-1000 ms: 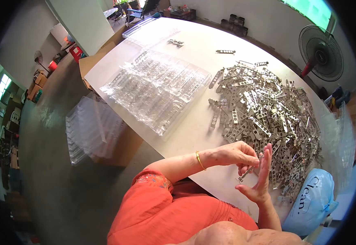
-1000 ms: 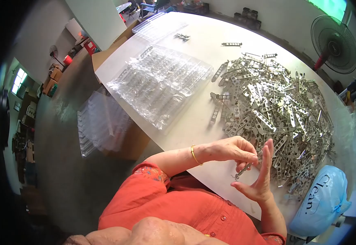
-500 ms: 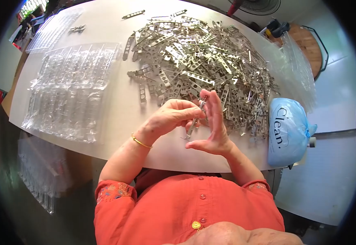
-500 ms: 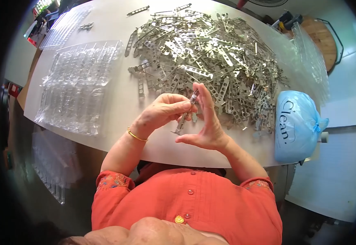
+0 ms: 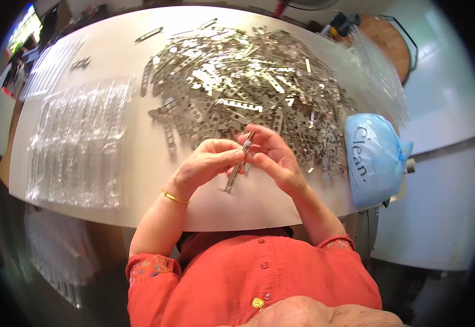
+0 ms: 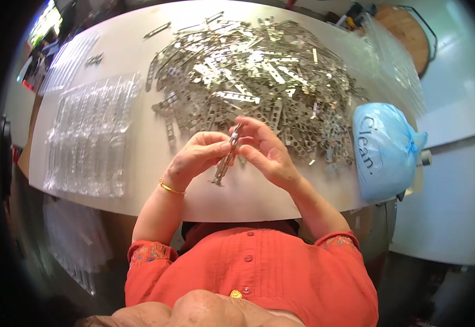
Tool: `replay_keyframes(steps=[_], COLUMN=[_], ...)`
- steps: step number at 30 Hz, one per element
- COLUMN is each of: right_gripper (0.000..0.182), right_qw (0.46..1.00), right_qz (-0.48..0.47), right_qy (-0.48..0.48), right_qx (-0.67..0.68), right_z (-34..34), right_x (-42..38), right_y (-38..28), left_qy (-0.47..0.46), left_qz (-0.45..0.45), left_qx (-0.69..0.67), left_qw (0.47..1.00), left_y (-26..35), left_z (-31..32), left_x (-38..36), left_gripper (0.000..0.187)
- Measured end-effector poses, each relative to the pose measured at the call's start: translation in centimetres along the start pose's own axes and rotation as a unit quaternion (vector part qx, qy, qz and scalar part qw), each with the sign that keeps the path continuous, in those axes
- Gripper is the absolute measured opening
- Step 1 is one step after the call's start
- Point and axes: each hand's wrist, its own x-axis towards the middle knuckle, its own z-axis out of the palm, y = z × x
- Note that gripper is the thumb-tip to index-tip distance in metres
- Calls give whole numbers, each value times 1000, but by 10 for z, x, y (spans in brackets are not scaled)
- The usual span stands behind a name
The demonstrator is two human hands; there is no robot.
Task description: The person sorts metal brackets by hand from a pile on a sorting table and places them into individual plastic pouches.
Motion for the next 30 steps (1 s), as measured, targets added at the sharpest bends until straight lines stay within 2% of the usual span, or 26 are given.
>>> replay_keyframes(steps=[1, 3, 5, 7, 9, 11, 13, 15, 17, 19, 21, 22, 24, 26, 28, 30], right_gripper=[56, 36, 23, 18, 17, 15, 14, 15, 18, 18, 19, 21, 14, 10, 8, 6], right_qw=[1000, 999, 999, 999, 999, 999, 997, 994, 953, 935, 895, 858, 797, 726, 608, 500], right_qz=[-10, 22, 5, -5, -16, -33, -12, -36, -37, -67, -119, -197, -257, -274, -259, -200], right_qy=[17, -28, -29, -49, -50, -29, 10, 43, 78, 104, 146, 169, 247, 335, 396, 423], right_qx=[-6, 23, 22, 12, -3, -23, -77, -98, -290, -333, -404, -443, -488, -534, -637, -729], right_z=[0, -6, -7, -9, -8, -3, 1, 4, 4, 5, 4, -9, -31, -60, -99, -128], right_x=[-1, -6, -11, -14, -20, -26, -31, -36, -41, -48, -52, -53, -63, -81, -102, -121], right_y=[0, 1, 0, 1, -3, -11, -17, -20, -25, -30, -36, -39, -71, -106, -142, -172], left_qy=[-9, -41, -52, -55, -85, -78, -91, -83, -74, -42, -37, -25, -22, -8, -13, -19], left_qz=[0, -13, -28, -23, -29, 12, 4, 52, 35, 16, 22, 21, 42, 63, 70, 76], left_qx=[20, 58, 74, 72, 79, 123, 151, 232, 280, 264, 259, 253, 234, 201, 180, 166], left_qw=[1000, 997, 995, 996, 993, 989, 984, 968, 957, 963, 965, 967, 971, 978, 981, 983], left_y=[-1, 1, 1, 1, -2, -6, -6, -9, -13, -18, -16, -16, -18, -20, -21, -21], left_z=[0, 5, 7, 10, 8, 8, 11, 17, 20, 27, 29, 29, 24, 21, 22, 19], left_x=[1, -1, -2, -4, -3, -2, -2, 0, 2, 0, -1, 0, 2, 4, 4, 5], left_gripper=[24, 24, 26, 27, 28, 30, 32, 33, 26, 23, 22, 21, 21, 22, 22, 24])
